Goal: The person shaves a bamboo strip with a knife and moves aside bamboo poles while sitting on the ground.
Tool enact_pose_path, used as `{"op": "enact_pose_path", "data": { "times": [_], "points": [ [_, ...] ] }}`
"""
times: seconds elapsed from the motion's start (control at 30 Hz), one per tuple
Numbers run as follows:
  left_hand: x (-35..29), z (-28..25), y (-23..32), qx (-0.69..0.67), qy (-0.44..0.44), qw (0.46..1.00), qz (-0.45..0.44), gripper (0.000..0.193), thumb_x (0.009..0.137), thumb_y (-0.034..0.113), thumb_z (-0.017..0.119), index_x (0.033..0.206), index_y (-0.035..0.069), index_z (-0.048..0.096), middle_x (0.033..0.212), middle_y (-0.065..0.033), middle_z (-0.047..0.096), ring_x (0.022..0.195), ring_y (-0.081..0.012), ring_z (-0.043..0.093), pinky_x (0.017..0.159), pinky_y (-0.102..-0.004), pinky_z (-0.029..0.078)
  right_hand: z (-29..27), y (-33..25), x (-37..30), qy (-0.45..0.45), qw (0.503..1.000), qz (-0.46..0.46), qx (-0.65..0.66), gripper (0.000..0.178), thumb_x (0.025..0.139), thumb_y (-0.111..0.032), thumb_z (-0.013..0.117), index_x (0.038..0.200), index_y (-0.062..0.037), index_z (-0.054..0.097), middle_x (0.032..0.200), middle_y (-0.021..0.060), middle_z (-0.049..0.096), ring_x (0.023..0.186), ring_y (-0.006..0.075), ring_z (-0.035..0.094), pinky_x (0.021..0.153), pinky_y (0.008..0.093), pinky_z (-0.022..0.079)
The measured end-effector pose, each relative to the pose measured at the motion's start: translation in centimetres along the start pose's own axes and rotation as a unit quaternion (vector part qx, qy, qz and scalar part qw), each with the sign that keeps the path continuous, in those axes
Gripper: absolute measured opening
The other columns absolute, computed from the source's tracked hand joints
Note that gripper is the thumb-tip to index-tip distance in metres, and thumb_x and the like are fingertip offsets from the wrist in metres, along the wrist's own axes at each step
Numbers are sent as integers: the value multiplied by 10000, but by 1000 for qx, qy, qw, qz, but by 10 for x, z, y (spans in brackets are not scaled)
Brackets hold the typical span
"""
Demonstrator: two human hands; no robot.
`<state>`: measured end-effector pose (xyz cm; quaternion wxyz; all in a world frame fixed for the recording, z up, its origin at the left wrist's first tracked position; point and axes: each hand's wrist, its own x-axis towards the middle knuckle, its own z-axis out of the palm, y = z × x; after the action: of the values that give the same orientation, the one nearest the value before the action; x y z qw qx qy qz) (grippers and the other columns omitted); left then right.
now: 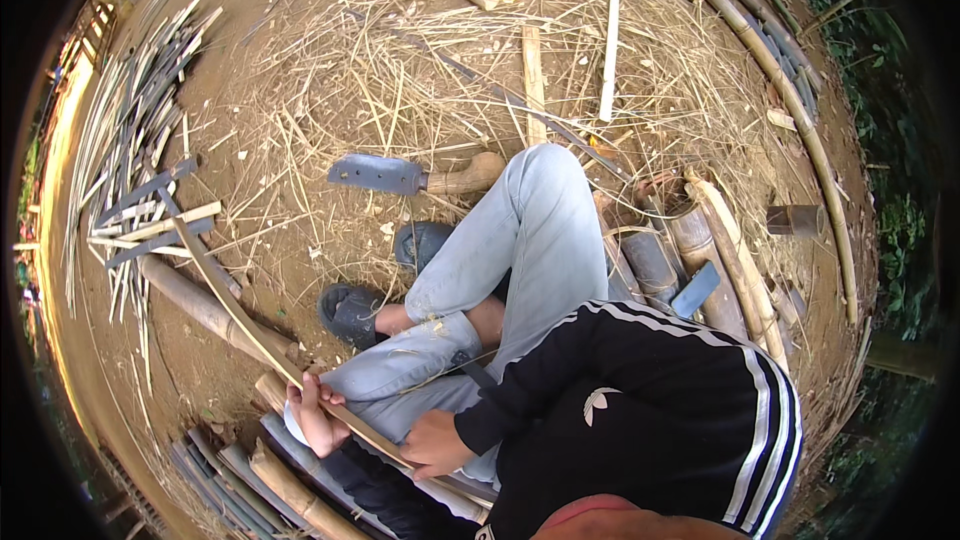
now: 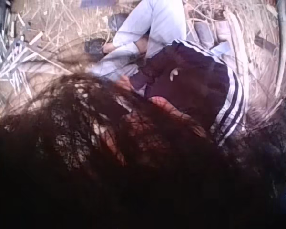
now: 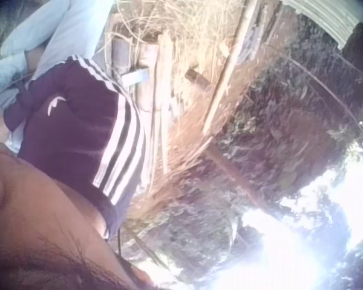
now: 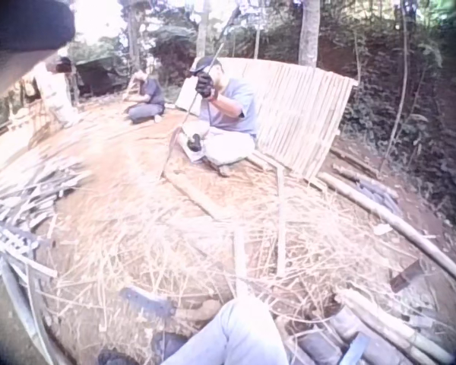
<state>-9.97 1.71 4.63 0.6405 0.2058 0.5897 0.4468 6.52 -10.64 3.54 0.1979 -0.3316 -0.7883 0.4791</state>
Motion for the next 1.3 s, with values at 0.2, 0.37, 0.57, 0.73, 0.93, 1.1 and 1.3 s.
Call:
{"op": "enact_pose_path", "data": {
  "times": [0.2,0.37,0.57,0.73,0.93,1.1,1.3],
  "points": [
    [0,2,-2,14,10,1000,23,208,927,104,581,1050,108,414,806,-2,507,560,-71,461,460,-232,420,2,-2,-1,14,1000,-8,-17,352,745,-385,649,657,-44,634,587,130,601,599,336,623,555,429,489],
    [2,1,-6,18,1,999,33,229,927,98,577,1077,94,404,825,-13,514,574,-81,468,461,-244,433,2,-6,-7,-18,996,-48,-74,323,729,-356,647,635,-47,660,585,142,612,579,327,631,536,433,494],
    [2,1,-6,-10,-2,999,37,193,929,102,576,1054,102,429,827,-13,517,572,-89,469,458,-251,441,13,-9,-6,-9,998,-31,-62,275,750,-291,607,624,-54,669,580,155,613,561,324,633,528,434,504],
    [1,6,-4,-18,-11,999,26,183,931,106,573,1045,106,431,824,-14,518,573,-90,467,464,-254,447,17,-6,-6,-17,998,-34,-56,261,769,-269,575,640,-64,671,597,152,619,573,328,634,529,438,506],
    [-3,1,-6,-35,-29,998,38,184,936,118,566,1044,98,419,814,-15,502,574,-89,469,472,-255,449,15,-5,-6,-42,996,-71,-15,225,797,-259,549,730,-78,666,672,135,639,650,326,643,583,453,508],
    [-4,2,-6,-30,-36,998,33,165,944,136,558,1025,99,419,816,-19,503,593,-95,479,487,-263,457,5,3,0,-52,994,-73,57,238,832,-268,537,752,-74,650,703,143,635,677,348,626,610,460,490],
    [-4,-2,-4,-41,-33,998,40,128,961,147,521,1028,97,423,830,-33,520,596,-106,486,500,-272,460,-43,50,16,179,963,-42,199,246,887,-287,547,823,-55,598,667,101,598,641,240,607,584,393,459]
  ]
}}
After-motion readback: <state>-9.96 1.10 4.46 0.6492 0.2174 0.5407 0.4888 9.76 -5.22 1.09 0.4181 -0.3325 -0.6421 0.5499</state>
